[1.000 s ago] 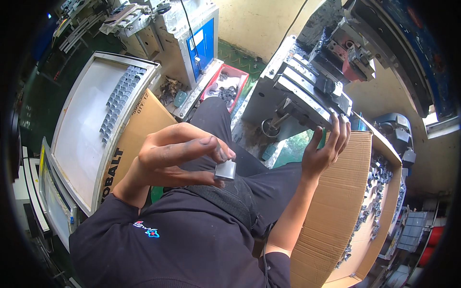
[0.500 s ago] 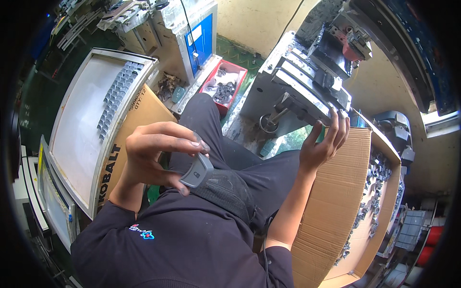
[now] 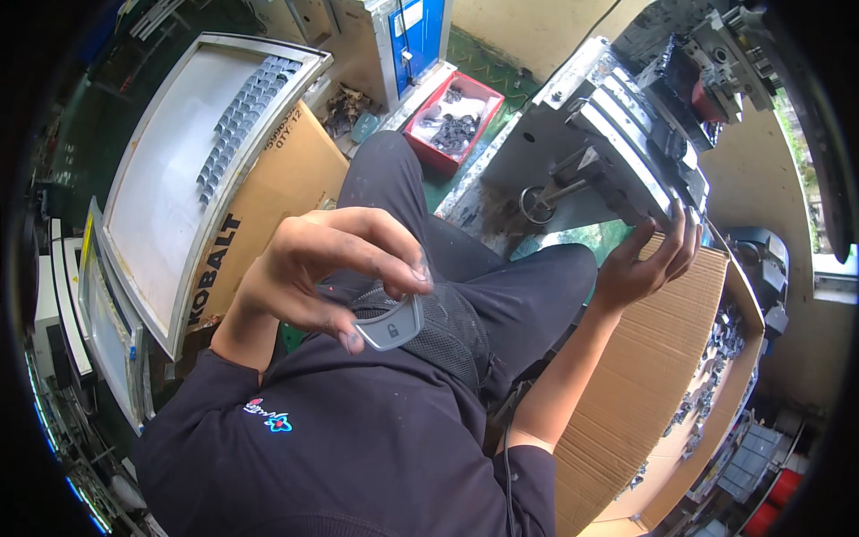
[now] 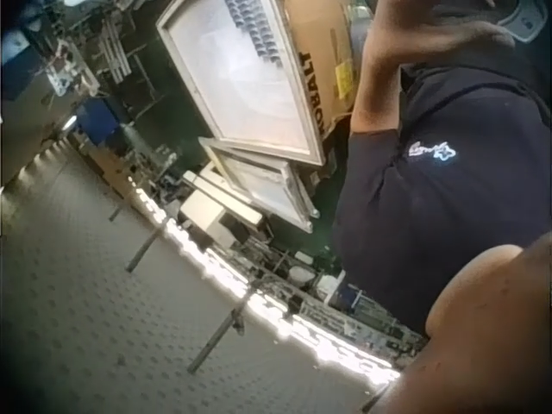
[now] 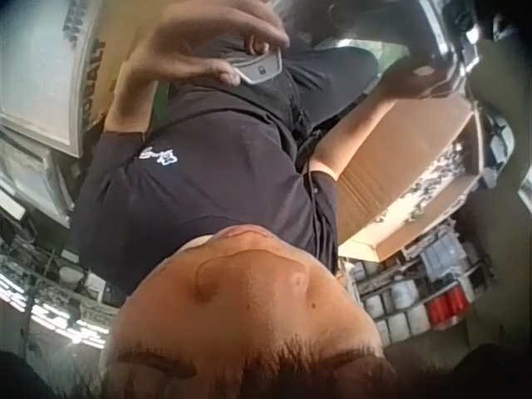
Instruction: Operating a pad printing machine to print logos or symbols onto plastic automotive components.
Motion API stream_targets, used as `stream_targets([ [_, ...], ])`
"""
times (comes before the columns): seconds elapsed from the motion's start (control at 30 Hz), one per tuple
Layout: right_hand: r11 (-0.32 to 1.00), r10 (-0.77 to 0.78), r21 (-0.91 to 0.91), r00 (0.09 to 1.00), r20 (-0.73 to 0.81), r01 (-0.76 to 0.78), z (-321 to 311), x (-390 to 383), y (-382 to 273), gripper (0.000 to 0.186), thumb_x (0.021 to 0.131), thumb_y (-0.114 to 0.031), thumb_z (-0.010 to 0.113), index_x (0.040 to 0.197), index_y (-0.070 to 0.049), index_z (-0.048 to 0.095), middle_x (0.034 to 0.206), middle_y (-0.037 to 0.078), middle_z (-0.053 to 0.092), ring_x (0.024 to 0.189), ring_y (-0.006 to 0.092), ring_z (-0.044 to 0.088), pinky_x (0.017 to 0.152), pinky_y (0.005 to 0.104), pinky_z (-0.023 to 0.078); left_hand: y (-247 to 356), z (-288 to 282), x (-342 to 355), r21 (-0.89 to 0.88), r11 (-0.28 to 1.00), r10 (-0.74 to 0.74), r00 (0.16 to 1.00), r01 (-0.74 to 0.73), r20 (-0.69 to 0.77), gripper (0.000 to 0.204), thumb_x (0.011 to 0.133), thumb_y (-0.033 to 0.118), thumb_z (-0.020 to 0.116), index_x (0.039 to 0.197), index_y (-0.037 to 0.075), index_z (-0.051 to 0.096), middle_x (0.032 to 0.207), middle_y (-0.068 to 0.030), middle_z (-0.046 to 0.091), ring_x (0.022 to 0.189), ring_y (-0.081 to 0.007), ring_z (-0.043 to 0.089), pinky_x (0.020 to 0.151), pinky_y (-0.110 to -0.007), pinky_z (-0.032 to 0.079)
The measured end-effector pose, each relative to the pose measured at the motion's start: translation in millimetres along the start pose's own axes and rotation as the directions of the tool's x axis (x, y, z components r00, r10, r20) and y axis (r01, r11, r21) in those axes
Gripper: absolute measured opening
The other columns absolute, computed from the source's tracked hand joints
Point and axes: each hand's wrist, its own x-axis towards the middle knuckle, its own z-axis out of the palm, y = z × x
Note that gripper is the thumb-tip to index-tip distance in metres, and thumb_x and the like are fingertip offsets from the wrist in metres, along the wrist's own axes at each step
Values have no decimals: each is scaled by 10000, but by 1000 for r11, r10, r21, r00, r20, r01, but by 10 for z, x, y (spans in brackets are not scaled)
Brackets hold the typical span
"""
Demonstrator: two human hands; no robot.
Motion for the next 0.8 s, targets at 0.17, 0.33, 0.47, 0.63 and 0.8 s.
stream_targets([
  [0.17, 1000, -18, -25, 1000, 1, 18, 16, -30, 55, 310, 954, -223, 522, 1215, -65, 583, 1238, 115, 542, 1254, 292, 441, 1066, 446, 310, 15, -5, -35, 33, 999, 23, 1000, -23, 7, 576, 678, 277, 842, 1086, -87, 661, 1038, -177, 613, 944, -255, 635, 803, -336, 529],
  [0.33, 999, -31, -25, 1000, 4, 31, 30, -29, 29, 317, 952, -222, 523, 1220, -59, 575, 1238, 126, 541, 1250, 299, 444, 1060, 450, 313, 43, 11, -79, 39, 998, 48, 999, -48, -10, 543, 675, 246, 842, 1078, -75, 668, 1039, -173, 617, 952, -271, 637, 820, -348, 525],
  [0.47, 999, -43, -4, 998, -44, 43, 73, -39, 26, 312, 949, -210, 529, 1213, -52, 580, 1228, 143, 550, 1221, 314, 473, 1032, 459, 344, 84, 0, -97, 122, 991, 54, 999, -54, -1, 540, 684, 231, 839, 1095, -70, 660, 1053, -171, 615, 945, -260, 637, 817, -341, 525],
  [0.63, 998, -48, -30, 999, -24, 48, -1, -11, 61, 326, 961, -243, 510, 1229, -77, 594, 1238, 142, 555, 1204, 319, 487, 1018, 461, 353, 117, -357, -274, 306, 949, -3, 968, 82, -252, 514, 765, 173, 787, 1197, -36, 602, 1112, -137, 607, 1002, -173, 593, 832, -303, 515],
  [0.8, 998, -55, -18, 998, -44, 54, 25, -15, 38, 301, 956, -173, 537, 1232, -62, 585, 1234, 113, 568, 1214, 309, 476, 1031, 469, 338, 173, -1335, -830, 468, 814, 196, 597, 343, -778, 358, 858, 45, 688, 1204, 22, 599, 1116, -108, 648, 956, -138, 631, 837, -263, 528],
])
